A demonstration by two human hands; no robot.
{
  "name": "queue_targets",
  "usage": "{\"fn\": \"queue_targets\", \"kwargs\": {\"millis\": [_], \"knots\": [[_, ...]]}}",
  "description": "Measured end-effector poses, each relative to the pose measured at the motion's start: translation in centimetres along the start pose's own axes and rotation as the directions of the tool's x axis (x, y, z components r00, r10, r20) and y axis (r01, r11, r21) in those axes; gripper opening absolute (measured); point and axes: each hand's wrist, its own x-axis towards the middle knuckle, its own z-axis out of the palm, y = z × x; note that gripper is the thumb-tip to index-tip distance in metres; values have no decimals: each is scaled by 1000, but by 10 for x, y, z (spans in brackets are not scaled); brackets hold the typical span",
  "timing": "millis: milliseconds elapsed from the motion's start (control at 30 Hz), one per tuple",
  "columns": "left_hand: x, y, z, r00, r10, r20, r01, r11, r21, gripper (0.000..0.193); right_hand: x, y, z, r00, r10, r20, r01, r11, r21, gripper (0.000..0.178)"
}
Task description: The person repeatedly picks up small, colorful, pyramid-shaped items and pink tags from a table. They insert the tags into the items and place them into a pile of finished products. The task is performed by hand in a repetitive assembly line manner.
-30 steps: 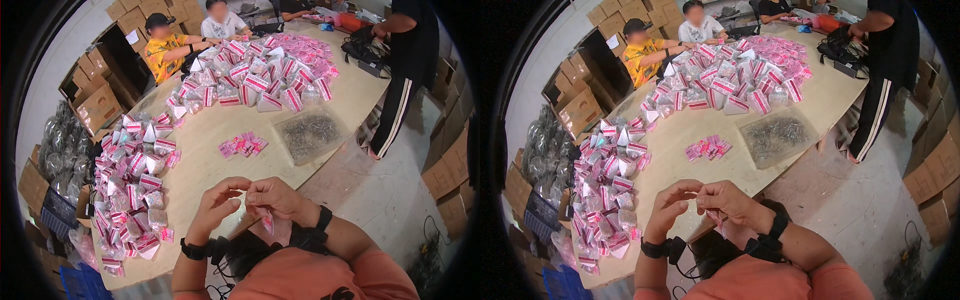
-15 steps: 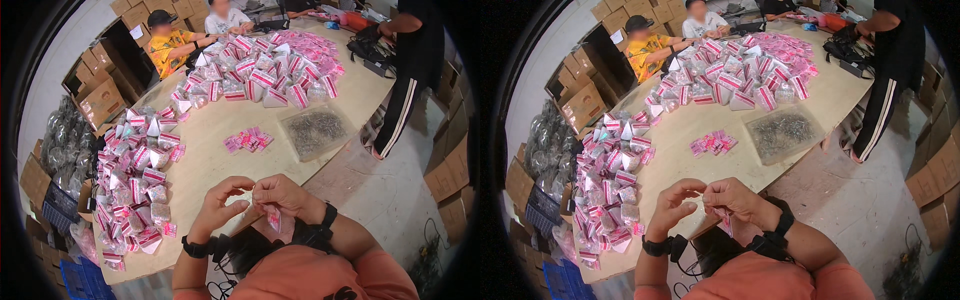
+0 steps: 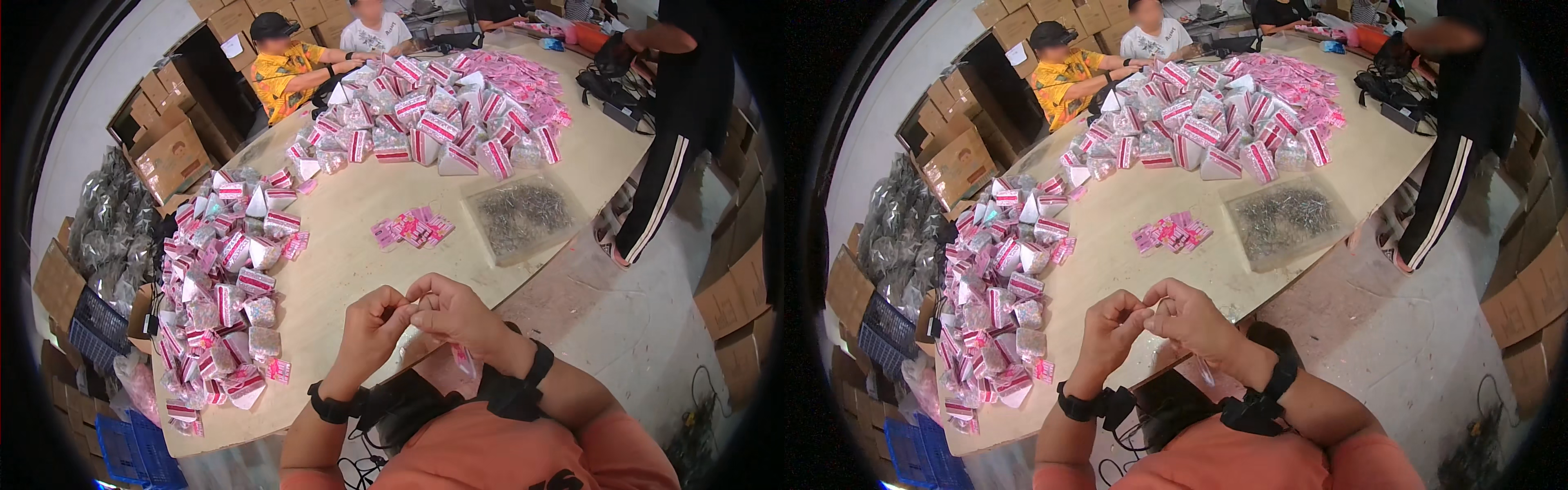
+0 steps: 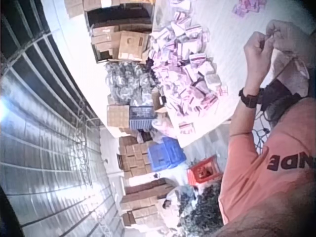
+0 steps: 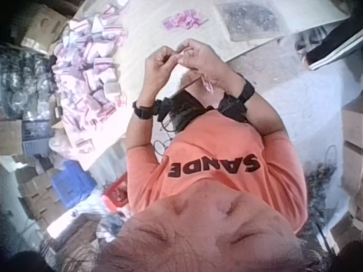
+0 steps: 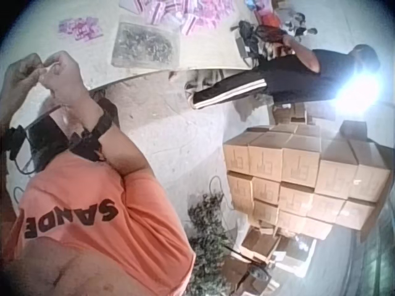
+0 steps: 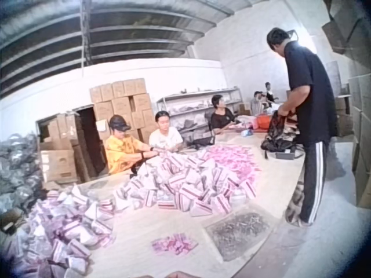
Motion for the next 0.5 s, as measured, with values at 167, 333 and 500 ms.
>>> {"fn": "queue_targets", "kwargs": {"millis": [167,333,500], "knots": [[5,-7,2,984,-162,70,177,924,-338,17,-4,-2,2,925,-378,-27,249,660,-709,18],[4,-9,9,973,-216,83,229,855,-465,17,-6,6,5,828,-557,62,304,353,-885,14],[7,-9,11,980,-187,69,198,881,-429,19,-4,8,2,773,-622,129,357,257,-898,12]]}}
